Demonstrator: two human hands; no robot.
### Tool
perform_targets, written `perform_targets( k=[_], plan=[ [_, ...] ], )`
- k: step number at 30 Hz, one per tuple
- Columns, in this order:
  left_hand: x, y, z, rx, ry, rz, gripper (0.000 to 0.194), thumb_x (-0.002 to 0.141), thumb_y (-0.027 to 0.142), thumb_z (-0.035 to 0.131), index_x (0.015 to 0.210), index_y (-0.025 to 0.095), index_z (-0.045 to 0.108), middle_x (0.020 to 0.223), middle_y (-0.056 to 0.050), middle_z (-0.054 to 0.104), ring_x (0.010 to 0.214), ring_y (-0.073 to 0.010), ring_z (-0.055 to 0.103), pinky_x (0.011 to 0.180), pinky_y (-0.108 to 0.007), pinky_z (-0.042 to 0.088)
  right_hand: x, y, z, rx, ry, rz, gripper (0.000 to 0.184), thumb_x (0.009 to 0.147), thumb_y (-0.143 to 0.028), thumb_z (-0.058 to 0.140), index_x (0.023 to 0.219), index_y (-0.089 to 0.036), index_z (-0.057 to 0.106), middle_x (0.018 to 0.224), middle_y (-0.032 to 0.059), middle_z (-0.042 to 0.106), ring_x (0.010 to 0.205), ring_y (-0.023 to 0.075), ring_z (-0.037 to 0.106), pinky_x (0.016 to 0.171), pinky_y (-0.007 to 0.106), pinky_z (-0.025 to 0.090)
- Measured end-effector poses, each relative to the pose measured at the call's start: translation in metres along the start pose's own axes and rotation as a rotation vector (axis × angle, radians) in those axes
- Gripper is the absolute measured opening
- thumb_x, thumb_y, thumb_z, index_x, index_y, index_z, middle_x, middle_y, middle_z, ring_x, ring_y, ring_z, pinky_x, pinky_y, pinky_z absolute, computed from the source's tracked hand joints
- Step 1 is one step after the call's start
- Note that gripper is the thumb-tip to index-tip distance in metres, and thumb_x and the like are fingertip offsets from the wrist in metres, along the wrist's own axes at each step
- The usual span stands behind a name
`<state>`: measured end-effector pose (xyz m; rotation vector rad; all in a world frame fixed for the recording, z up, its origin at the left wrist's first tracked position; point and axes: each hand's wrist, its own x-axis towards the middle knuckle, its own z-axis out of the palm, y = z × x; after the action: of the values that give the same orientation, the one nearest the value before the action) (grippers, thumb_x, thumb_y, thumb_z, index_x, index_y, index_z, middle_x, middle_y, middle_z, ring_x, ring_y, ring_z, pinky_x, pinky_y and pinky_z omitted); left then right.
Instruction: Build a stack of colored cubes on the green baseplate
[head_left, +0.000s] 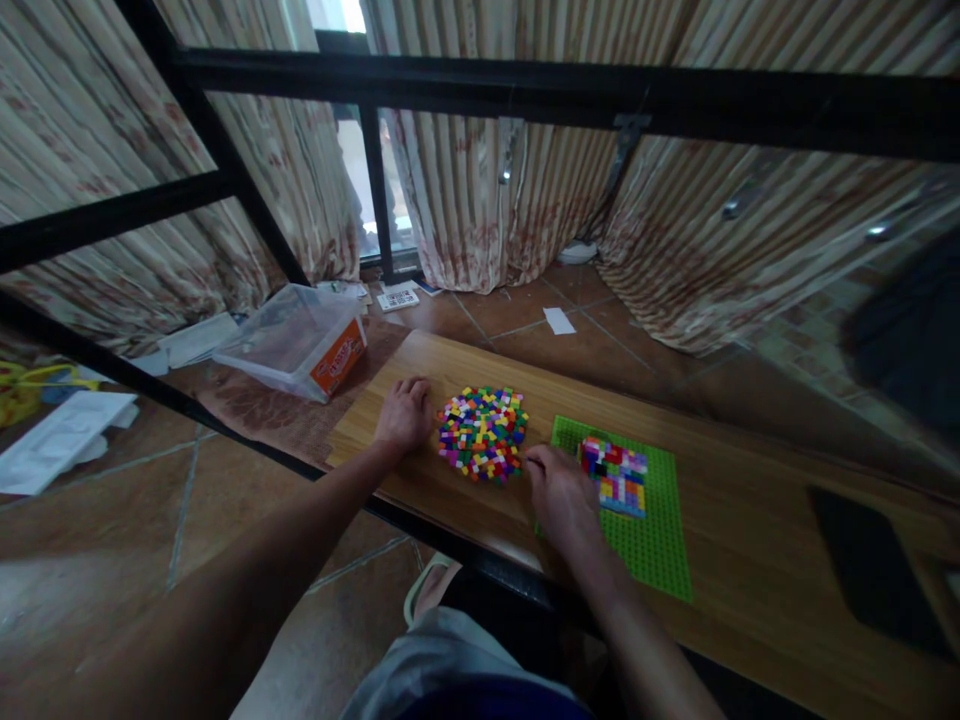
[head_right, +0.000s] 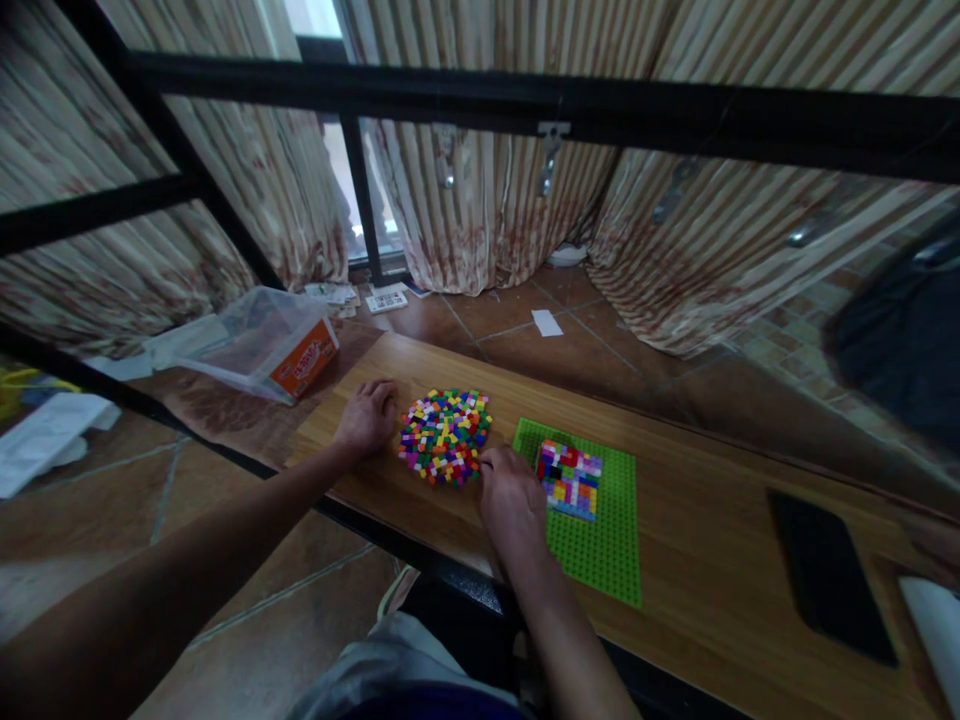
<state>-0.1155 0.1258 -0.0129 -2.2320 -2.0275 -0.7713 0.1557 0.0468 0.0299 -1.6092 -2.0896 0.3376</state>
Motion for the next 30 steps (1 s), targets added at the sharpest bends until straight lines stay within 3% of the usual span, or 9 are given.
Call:
perform_targets(
  k=[5,13,18,22,30],
  plan=[
    [0.001,-0.002,0.001,-0.010,0.010,0.008,0.026,0.088,0.016,0.046,0.108,0.018,0.063,0.117,-0.013,0.065,0.110,-0.0290,0.058,0.100,-0.045,0.048,-0.019,0.009,-0.025,0.160,0.119,0.074,0.025,0.094,-0.029,0.043,0.093,-0.021,0.066,0.095,0.0070,0.071,0.086,0.0203,0.065,0.080,0.033,0.048],
    [0.001,0.001,-0.001,-0.026,0.002,-0.007,0.026,0.087,0.017,0.047,0.107,0.016,0.064,0.118,-0.014,0.064,0.111,-0.0296,0.057,0.102,-0.045,0.047,-0.032,0.062,-0.051,0.214,0.310,0.295,0.031,0.088,-0.045,0.053,0.094,-0.020,0.070,0.097,0.0085,0.070,0.086,0.0217,0.063,0.082,0.037,0.049],
    [0.002,0.000,-0.001,-0.022,-0.001,0.007,0.026,0.087,0.017,0.046,0.106,0.015,0.063,0.118,-0.015,0.065,0.110,-0.0299,0.057,0.101,-0.046,0.047,-0.022,0.075,-0.047,0.126,0.413,0.217,0.030,0.086,-0.046,0.057,0.087,-0.022,0.074,0.107,0.0097,0.065,0.105,0.0244,0.056,0.097,0.044,0.042],
    [0.002,0.000,-0.001,-0.021,0.001,0.008,0.025,0.087,0.016,0.046,0.105,0.016,0.064,0.115,-0.013,0.066,0.109,-0.0294,0.058,0.100,-0.044,0.048,-0.018,0.080,-0.037,0.131,0.440,0.237,0.027,0.085,-0.046,0.060,0.085,-0.023,0.075,0.120,0.0098,0.061,0.115,0.0255,0.052,0.103,0.047,0.037],
    [0.002,-0.002,0.003,-0.023,0.010,0.011,0.027,0.089,0.017,0.044,0.107,0.015,0.064,0.117,-0.014,0.065,0.110,-0.0287,0.058,0.102,-0.045,0.047,-0.015,0.089,-0.024,0.298,0.470,0.314,0.025,0.077,-0.047,0.067,0.083,-0.025,0.076,0.118,0.0076,0.062,0.112,0.0244,0.056,0.104,0.047,0.037]
  ],
)
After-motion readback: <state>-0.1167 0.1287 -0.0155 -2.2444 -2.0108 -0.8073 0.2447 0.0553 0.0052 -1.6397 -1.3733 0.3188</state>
